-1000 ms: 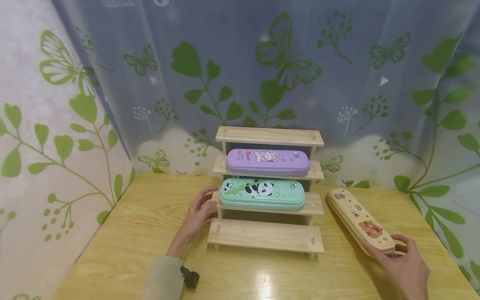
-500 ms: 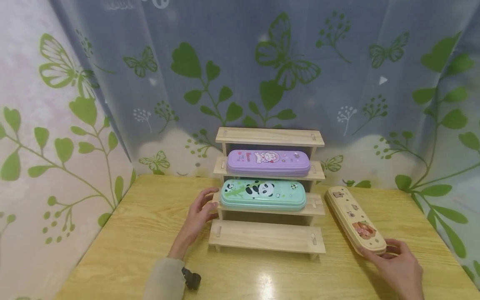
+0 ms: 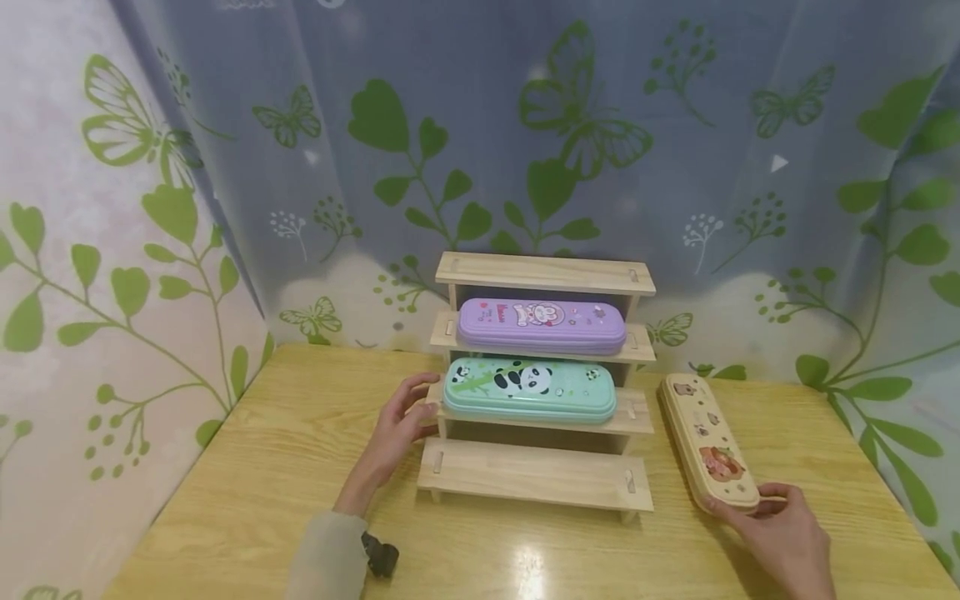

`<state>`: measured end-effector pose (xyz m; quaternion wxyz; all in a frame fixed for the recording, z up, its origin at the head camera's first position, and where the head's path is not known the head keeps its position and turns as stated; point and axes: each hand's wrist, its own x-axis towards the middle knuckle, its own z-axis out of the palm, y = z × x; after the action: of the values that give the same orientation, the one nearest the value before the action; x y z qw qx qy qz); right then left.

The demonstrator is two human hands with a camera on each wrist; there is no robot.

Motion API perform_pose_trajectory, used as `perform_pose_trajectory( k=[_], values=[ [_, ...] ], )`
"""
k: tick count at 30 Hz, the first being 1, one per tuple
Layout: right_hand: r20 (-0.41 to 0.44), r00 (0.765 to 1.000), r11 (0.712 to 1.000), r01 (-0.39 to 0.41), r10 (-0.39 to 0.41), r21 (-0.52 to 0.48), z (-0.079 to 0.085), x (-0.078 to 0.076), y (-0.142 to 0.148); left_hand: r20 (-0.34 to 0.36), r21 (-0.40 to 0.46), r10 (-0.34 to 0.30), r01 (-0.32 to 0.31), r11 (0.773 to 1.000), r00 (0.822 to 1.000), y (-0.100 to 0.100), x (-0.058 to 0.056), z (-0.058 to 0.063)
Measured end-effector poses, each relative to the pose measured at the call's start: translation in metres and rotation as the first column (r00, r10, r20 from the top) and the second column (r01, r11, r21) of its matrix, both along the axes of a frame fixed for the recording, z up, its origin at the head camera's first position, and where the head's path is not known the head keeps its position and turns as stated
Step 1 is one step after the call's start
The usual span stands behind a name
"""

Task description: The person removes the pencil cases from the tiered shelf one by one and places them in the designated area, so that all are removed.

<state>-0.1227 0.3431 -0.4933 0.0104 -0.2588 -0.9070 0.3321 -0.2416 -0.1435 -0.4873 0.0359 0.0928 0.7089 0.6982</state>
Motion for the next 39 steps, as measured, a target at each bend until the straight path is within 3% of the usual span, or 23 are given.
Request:
perform_pose_trajectory(
  k=[8, 11, 14, 17, 22, 29, 33, 37, 39],
  values=[
    [0.062, 0.993, 0.995, -0.101, 0.100, 0.004, 0.008, 0.002, 0.012, -0.005, 0.000, 0.000, 0.000, 1.000, 1.000, 0.000, -0.001, -0.001],
    [-0.024, 0.996, 0.996, -0.081, 0.082, 0.021, 0.013, 0.005, 0.014, -0.009, -0.005, 0.008, -0.008, 1.000, 1.000, 0.000, -0.001, 0.000],
    [-0.188, 0.980, 0.997, -0.067, 0.071, 0.030, 0.016, 0.007, 0.012, -0.023, -0.014, 0.008, -0.008, 1.000, 1.000, -0.001, -0.002, 0.001],
    [-0.339, 0.936, 0.995, -0.093, 0.095, 0.022, 0.021, 0.009, 0.003, -0.033, -0.020, -0.001, 0.000, 1.000, 0.999, -0.002, -0.002, 0.002],
    [-0.525, 0.838, 0.985, -0.173, 0.150, 0.004, 0.035, 0.004, -0.018, -0.041, -0.034, -0.020, 0.019, 0.999, 0.999, -0.002, -0.003, 0.004],
    [-0.653, 0.702, 0.944, -0.325, 0.285, 0.062, 0.049, -0.016, -0.044, -0.040, -0.025, -0.022, 0.021, 0.999, 0.999, -0.001, -0.001, 0.003],
    [-0.713, 0.631, 0.919, -0.390, 0.305, 0.048, 0.054, -0.024, -0.059, -0.051, -0.037, -0.026, 0.024, 0.999, 0.998, -0.001, -0.001, 0.004],
    [-0.742, 0.588, 0.898, -0.438, 0.322, 0.043, 0.058, -0.032, -0.074, -0.053, -0.042, -0.023, 0.021, 0.999, 0.998, -0.001, -0.003, 0.003],
    [-0.741, 0.582, 0.888, -0.458, 0.335, 0.041, 0.060, -0.035, -0.082, -0.048, -0.039, -0.022, 0.020, 0.999, 0.999, -0.001, -0.003, 0.003]
  ],
)
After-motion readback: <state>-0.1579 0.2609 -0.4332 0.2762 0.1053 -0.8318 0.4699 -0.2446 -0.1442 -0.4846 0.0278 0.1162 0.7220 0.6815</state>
